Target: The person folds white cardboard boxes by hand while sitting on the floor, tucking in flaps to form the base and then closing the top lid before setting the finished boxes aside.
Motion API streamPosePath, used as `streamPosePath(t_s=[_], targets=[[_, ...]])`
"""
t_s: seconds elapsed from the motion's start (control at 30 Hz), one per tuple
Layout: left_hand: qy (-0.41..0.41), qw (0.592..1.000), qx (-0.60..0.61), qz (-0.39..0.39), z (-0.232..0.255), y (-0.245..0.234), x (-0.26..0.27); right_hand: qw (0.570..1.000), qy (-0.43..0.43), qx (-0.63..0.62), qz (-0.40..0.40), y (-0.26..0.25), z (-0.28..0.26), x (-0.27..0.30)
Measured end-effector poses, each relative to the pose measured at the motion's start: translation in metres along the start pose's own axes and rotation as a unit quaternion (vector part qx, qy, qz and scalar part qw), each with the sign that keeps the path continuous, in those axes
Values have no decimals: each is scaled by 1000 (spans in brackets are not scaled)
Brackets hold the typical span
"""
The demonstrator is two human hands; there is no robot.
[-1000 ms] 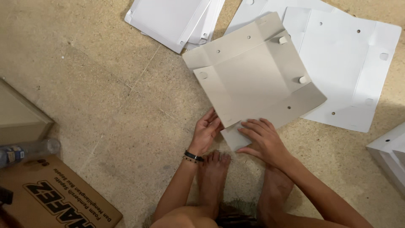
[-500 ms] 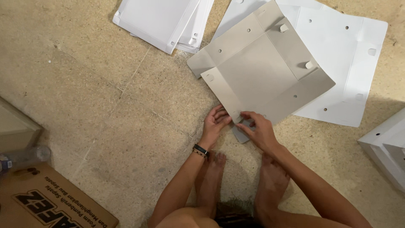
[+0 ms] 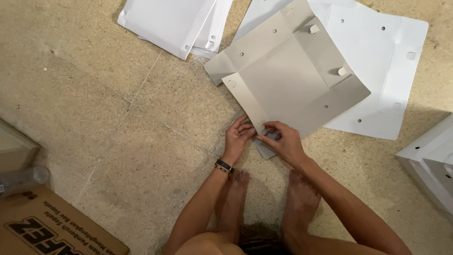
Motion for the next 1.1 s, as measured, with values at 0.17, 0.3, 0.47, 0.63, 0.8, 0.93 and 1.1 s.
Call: streamPosePath(t_s=[0.17, 0.3, 0.47, 0.63, 0.8, 0.93, 1.1], targets=[[16, 1000, 11, 5, 8, 5, 5, 1000, 9, -23, -5, -1, -3, -1], [13, 1000, 13, 4, 2, 1, 5, 999, 18, -49, -8, 0, 5, -2], [14, 1000, 17, 7, -3, 1, 3, 998, 22, -53, -9, -1, 3, -4], [12, 1000, 10, 11, -22, -11, -4, 999, 19, -51, -4, 2, 10, -6], [15, 1000, -6, 3, -6, -3, 3, 998, 22, -65, 4, 1, 10, -6], [25, 999, -26, 4, -7, -5, 4, 997, 27, -71, -10, 0, 12, -7], [38, 999, -24, 20, -16, -12, 1, 995, 29, -94, -14, 1, 16, -9]])
Point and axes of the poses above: each hand's wrist, its own x-axis away from the middle knuckle, its own y-axis out of the palm, z = x × y, the point moved 4 cm from there along -x, towards the middle knuckle
